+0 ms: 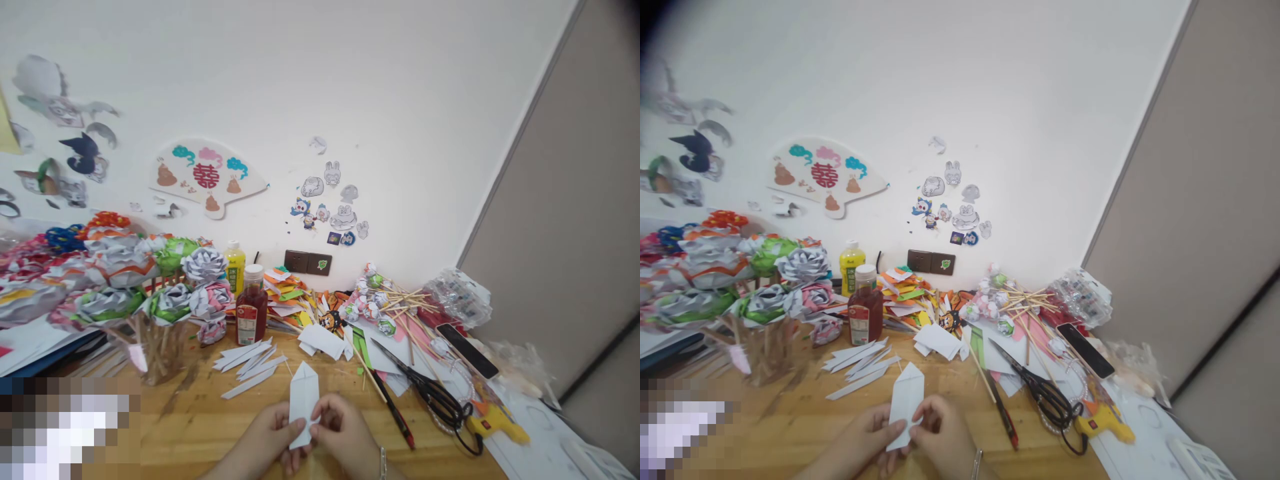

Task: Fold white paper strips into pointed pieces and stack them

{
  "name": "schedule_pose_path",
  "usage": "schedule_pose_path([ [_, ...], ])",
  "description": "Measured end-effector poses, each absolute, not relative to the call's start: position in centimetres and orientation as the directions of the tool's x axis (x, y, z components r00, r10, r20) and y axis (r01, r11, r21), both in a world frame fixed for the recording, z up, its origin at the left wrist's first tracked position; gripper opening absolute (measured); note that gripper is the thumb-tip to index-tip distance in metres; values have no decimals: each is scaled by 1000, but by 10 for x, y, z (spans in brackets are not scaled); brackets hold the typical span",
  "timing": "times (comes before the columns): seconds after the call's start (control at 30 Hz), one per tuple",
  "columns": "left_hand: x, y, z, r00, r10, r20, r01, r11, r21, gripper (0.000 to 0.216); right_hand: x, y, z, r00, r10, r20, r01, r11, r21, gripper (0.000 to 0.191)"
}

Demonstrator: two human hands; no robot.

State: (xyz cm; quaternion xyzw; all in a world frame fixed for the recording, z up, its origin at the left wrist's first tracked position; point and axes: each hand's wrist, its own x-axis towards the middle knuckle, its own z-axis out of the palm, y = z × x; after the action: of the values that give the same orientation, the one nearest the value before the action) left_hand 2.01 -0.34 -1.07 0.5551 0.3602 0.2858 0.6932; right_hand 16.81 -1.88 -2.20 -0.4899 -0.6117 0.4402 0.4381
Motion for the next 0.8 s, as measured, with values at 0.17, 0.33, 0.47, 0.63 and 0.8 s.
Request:
schedule_pose_path([
  [0.17,20,-3,-10,578,796,-179,2,219,976,45,165,-21,-23,-130,987,99,165,120,-979,10],
  [0.33,20,-3,-10,589,790,-168,2,206,978,47,166,-18,-26,-129,987,97,88,109,-990,17],
  [0.47,20,-2,-13,588,793,-159,3,194,981,47,166,-17,-25,-119,988,102,32,107,-994,18],
  [0.63,18,-1,-14,614,777,-137,-27,194,981,44,163,-19,-22,-132,985,113,-20,112,-994,15],
  [0.8,18,-5,-9,613,777,-138,-23,193,981,42,162,-20,-20,-131,983,126,-1,127,-992,11],
])
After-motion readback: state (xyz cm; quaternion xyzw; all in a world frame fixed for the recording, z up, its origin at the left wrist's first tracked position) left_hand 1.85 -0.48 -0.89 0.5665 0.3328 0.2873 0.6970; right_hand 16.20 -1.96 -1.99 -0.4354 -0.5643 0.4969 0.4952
